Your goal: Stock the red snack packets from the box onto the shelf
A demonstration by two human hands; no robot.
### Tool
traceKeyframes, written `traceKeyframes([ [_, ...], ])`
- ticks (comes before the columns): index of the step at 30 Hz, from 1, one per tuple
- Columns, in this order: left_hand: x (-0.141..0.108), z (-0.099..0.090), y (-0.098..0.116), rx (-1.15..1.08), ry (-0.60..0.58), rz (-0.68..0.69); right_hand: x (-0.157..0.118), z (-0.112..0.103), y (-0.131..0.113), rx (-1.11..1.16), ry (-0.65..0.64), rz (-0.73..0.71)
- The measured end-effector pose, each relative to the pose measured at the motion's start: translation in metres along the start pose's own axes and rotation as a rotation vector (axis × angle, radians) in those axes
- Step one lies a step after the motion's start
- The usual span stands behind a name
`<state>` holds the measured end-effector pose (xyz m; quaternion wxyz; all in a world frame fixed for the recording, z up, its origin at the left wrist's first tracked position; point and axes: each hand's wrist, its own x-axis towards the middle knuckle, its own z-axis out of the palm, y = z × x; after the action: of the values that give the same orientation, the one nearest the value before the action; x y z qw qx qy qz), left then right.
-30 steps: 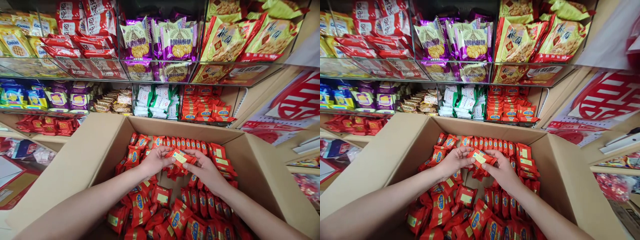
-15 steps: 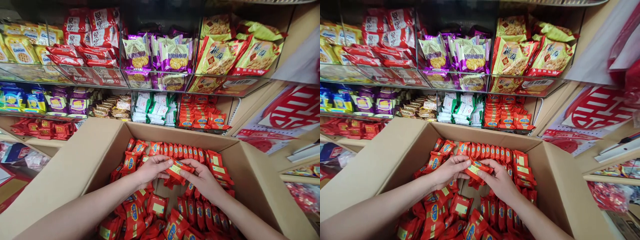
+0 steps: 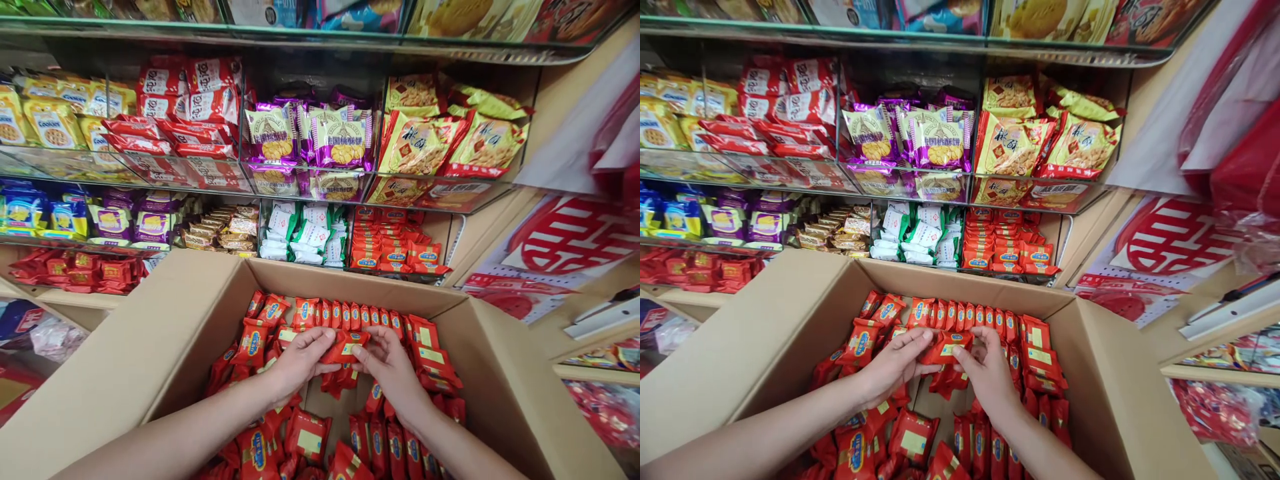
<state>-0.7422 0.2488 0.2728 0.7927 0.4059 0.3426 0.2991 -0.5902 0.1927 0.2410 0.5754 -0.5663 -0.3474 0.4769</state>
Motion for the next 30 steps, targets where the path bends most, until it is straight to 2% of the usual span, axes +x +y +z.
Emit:
traceKeyframes([
  [4,0.0,0.001,0.0,0.254,-0.057,0.116,-0.006,0.003,-0.009,0.154,-0.044,0.061],
  [7,0.002,-0.001,-0.002,0.447,-0.095,0.263,-0.011,0.004,-0.019,0.339,-0.159,0.158],
  [9,0.002,-0.001,-0.005,0.479,-0.078,0.316,-0.014,0.004,-0.024,0.44,-0.213,0.198],
  [11,0.002,-0.001,-0.007,0.42,-0.061,0.307,-0.016,0.005,-0.027,0.471,-0.256,0.23],
  [13,0.002,0.0,-0.008,0.327,-0.105,0.251,-0.017,0.006,-0.028,0.447,-0.281,0.251],
  [15,0.003,0.002,-0.008,0.252,-0.167,0.18,-0.017,0.007,-0.027,0.396,-0.251,0.268],
  [17,0.004,0.002,-0.008,0.202,-0.171,0.118,-0.015,0.006,-0.023,0.331,-0.181,0.265],
  [21,0.006,-0.001,-0.009,0.158,-0.04,0.041,-0.011,0.002,-0.012,0.141,-0.134,0.181],
  [25,0.006,-0.002,-0.005,0.192,-0.01,0.04,-0.006,-0.003,-0.01,-0.255,-0.188,0.028],
  [28,0.004,-0.001,0.0,0.207,-0.002,0.068,0.004,-0.014,-0.028,-0.38,-0.189,-0.177],
  [30,0.003,-0.001,0.002,0.219,-0.004,0.061,0.016,-0.026,-0.05,-0.439,-0.036,-0.31],
])
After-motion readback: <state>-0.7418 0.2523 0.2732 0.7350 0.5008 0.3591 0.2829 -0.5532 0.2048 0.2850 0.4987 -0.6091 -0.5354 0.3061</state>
